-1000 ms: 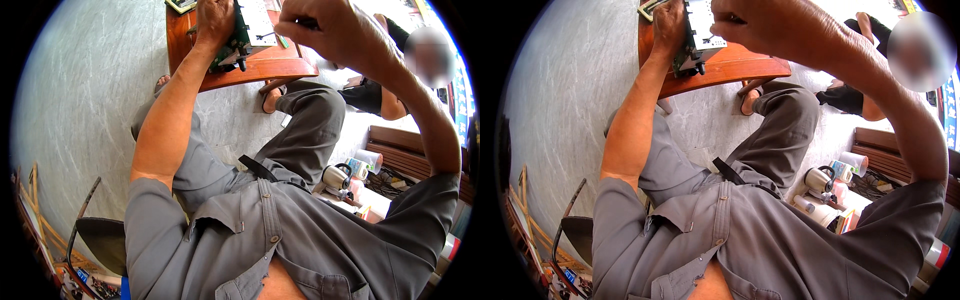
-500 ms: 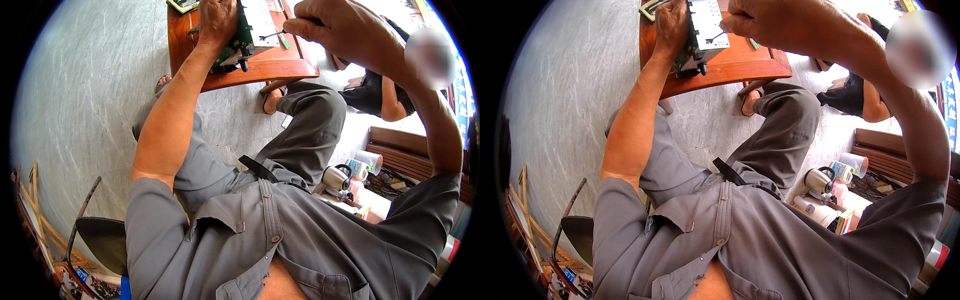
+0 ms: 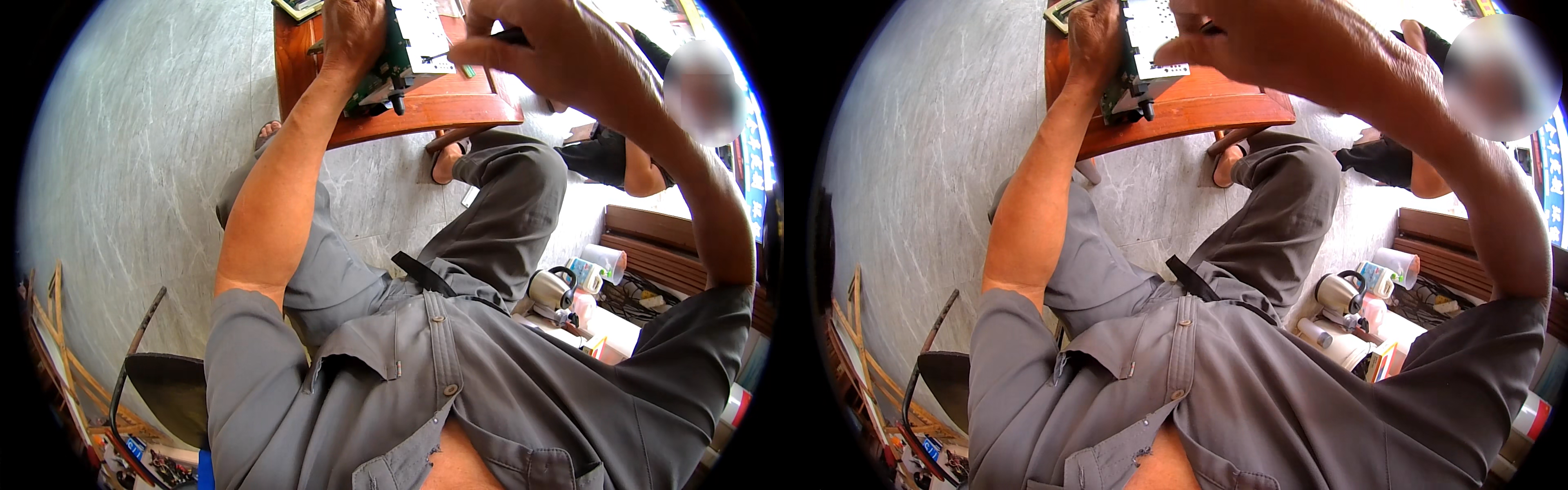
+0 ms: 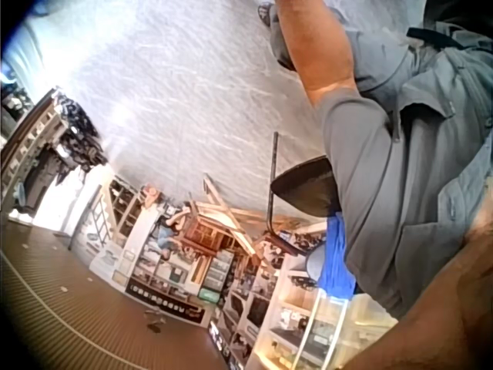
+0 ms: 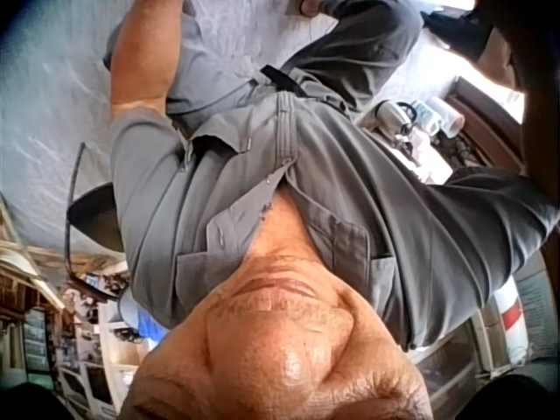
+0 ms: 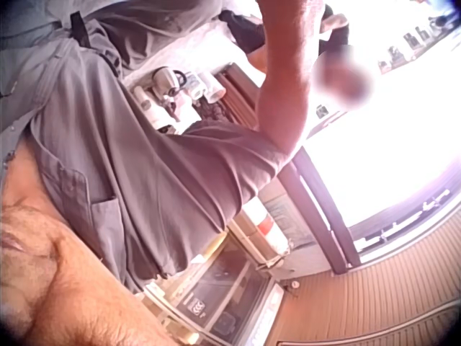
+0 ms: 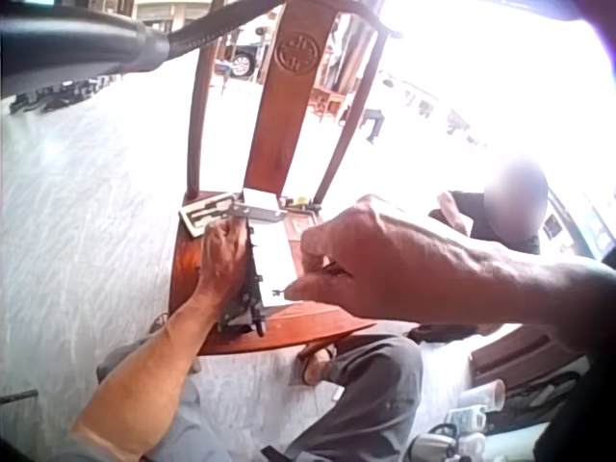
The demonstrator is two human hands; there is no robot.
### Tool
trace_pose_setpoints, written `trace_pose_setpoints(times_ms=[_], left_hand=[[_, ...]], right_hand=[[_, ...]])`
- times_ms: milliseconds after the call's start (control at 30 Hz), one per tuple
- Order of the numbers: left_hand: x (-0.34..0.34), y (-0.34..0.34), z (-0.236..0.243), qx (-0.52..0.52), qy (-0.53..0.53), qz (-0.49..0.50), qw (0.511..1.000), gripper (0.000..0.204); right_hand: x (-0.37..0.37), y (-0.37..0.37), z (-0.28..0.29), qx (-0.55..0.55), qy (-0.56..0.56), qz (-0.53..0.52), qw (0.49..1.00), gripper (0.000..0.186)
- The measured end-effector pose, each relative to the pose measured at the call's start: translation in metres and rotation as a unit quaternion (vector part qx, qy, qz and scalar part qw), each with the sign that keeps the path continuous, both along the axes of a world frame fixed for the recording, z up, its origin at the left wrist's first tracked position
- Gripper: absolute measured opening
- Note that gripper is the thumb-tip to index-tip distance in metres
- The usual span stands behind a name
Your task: The person uses a screwdriver to remove screws from a green circuit board mounted on a metal chassis. They rotate the device to access different sides and continue unscrewing components while holding the unit in their hands.
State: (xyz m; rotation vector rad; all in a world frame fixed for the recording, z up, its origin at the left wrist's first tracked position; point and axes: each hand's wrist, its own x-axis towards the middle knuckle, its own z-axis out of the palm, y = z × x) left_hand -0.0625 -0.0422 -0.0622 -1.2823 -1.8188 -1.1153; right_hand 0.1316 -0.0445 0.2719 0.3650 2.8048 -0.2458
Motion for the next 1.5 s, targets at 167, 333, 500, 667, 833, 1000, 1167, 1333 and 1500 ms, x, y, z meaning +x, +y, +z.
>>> trace_pose_setpoints(times_ms=[167,333,500,667,833,1000,1167,1333,1500], left_hand=[[0.004,-0.002,0.006,0.027,0.093,0.017,0.995,0.036],[0.004,0.000,0.012,-0.048,-0.071,-0.037,0.996,0.034],[0.007,0.001,0.008,-0.011,-0.050,-0.017,0.999,0.034],[0.004,0.002,0.003,0.041,-0.014,-0.011,0.999,0.037],[0.002,-0.003,0.010,0.054,0.013,-0.006,0.998,0.029],[0.019,-0.008,0.051,0.050,-0.306,-0.158,0.937,0.036],[0.023,-0.010,0.060,0.037,-0.311,-0.158,0.936,0.037],[0.007,-0.006,0.024,0.029,-0.082,-0.031,0.996,0.026],[0.013,-0.001,0.026,0.025,-0.074,-0.031,0.996,0.025]], right_hand=[[0.003,0.004,-0.010,0.084,-0.002,0.001,0.996,0.045],[-0.017,-0.011,-0.007,0.106,-0.073,-0.034,0.991,0.028],[0.010,0.029,-0.023,0.054,0.040,0.179,0.982,0.015],[0.012,0.023,-0.019,-0.004,0.100,0.138,0.985,0.025],[-0.009,0.005,0.004,0.015,-0.077,-0.065,0.995,0.040],[0.013,-0.006,-0.007,0.101,0.047,0.015,0.994,0.039],[0.013,0.012,-0.012,0.087,0.063,0.095,0.990,0.037],[0.012,0.000,-0.018,0.028,0.152,0.097,0.983,0.041],[0.007,0.013,-0.006,0.007,0.018,-0.032,0.999,0.054]])
